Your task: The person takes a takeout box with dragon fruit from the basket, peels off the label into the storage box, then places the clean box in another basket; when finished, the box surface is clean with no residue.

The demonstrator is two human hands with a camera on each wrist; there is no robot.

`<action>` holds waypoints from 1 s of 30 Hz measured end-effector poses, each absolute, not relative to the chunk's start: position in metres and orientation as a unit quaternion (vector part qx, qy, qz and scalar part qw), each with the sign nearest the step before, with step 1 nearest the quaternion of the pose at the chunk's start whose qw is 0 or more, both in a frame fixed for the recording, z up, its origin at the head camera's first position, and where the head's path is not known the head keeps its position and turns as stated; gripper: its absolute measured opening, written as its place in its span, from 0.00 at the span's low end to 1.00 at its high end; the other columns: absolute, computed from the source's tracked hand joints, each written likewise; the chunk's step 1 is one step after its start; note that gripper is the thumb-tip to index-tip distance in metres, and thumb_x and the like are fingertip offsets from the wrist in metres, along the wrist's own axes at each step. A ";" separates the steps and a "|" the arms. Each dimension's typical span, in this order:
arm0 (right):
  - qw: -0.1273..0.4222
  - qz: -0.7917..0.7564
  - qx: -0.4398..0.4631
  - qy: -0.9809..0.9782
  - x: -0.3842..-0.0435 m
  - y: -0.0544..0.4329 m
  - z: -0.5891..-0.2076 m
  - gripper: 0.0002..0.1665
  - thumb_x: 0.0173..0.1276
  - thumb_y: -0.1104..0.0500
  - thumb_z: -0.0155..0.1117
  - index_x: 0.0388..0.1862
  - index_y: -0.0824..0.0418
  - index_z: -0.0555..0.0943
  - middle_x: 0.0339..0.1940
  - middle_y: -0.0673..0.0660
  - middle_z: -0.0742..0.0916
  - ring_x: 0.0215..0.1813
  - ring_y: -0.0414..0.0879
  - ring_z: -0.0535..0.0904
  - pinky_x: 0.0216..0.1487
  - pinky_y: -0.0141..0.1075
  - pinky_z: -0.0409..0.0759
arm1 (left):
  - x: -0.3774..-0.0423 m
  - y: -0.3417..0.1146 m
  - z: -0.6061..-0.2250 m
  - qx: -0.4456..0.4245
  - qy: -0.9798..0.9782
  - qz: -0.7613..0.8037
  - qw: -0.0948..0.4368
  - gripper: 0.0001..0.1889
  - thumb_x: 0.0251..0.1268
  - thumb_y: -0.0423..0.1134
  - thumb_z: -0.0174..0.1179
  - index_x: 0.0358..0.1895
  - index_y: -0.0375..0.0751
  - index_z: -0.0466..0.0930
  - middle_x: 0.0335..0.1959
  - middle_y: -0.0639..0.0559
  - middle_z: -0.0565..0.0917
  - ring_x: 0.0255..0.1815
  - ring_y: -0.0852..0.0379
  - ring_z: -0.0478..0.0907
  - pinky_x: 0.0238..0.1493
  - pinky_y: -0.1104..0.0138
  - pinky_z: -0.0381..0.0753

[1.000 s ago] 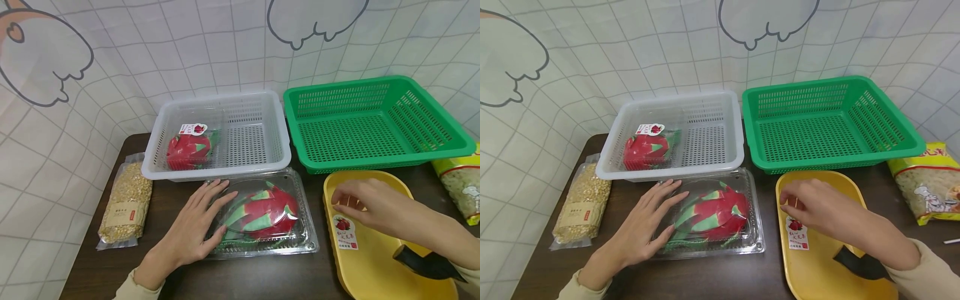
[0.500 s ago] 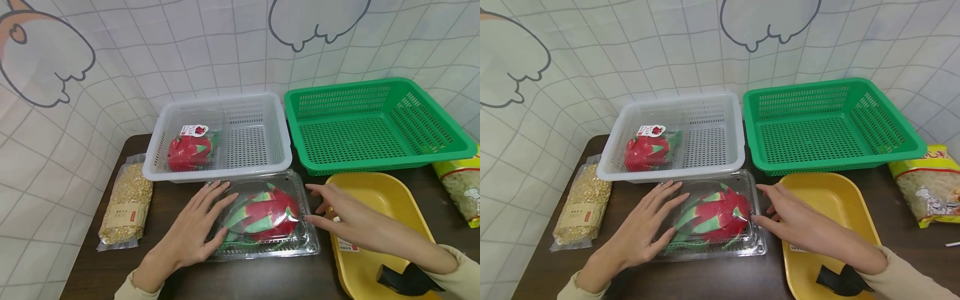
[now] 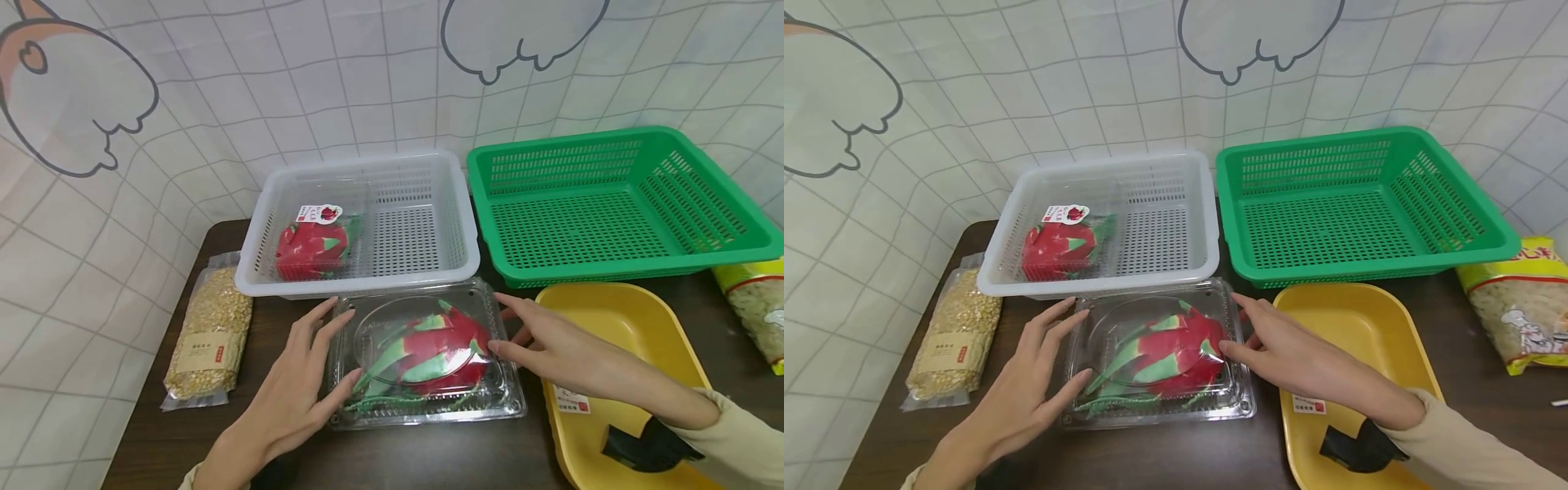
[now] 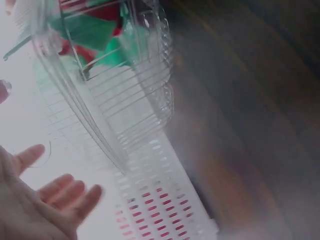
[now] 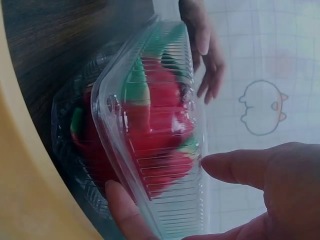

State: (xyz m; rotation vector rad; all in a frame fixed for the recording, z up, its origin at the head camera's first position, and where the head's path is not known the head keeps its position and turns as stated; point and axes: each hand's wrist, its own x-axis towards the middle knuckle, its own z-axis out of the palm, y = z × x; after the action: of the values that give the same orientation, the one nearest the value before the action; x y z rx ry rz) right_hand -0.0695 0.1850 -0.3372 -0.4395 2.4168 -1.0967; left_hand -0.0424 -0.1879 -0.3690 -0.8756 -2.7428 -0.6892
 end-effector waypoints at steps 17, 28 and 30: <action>0.247 -0.430 -0.143 0.856 -0.069 0.182 -0.342 0.46 0.81 0.50 0.61 0.82 0.75 0.54 0.68 0.77 0.72 0.33 0.42 0.87 0.39 0.39 0.87 | -0.038 -0.188 -0.375 -0.047 -0.797 -0.569 -0.196 0.37 0.81 0.51 0.53 0.85 0.59 0.45 0.79 0.42 0.57 0.74 0.39 0.65 0.70 0.39 0.69; 0.269 -0.463 -0.117 0.836 -0.067 0.181 -0.341 0.48 0.81 0.50 0.61 0.83 0.73 0.49 0.65 0.76 0.73 0.30 0.45 0.87 0.45 0.44 0.89 | -0.042 -0.183 -0.377 0.002 -0.765 -0.599 -0.236 0.45 0.76 0.53 0.59 0.86 0.66 0.39 0.83 0.40 0.48 0.80 0.35 0.54 0.72 0.32 0.61; 0.271 -0.467 -0.113 0.834 -0.068 0.181 -0.340 0.48 0.81 0.51 0.61 0.83 0.74 0.49 0.64 0.76 0.74 0.29 0.46 0.87 0.44 0.44 0.89 | -0.043 -0.183 -0.376 0.005 -0.745 -0.621 -0.244 0.45 0.77 0.51 0.59 0.86 0.66 0.38 0.83 0.39 0.49 0.79 0.36 0.56 0.73 0.31 0.58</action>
State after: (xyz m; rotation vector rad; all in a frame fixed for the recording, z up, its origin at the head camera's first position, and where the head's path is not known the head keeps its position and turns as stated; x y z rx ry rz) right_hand -0.0680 0.1809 -0.3399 -0.3041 2.2469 -1.2585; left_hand -0.0434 -0.1827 -0.3762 0.0193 -2.7924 -2.3271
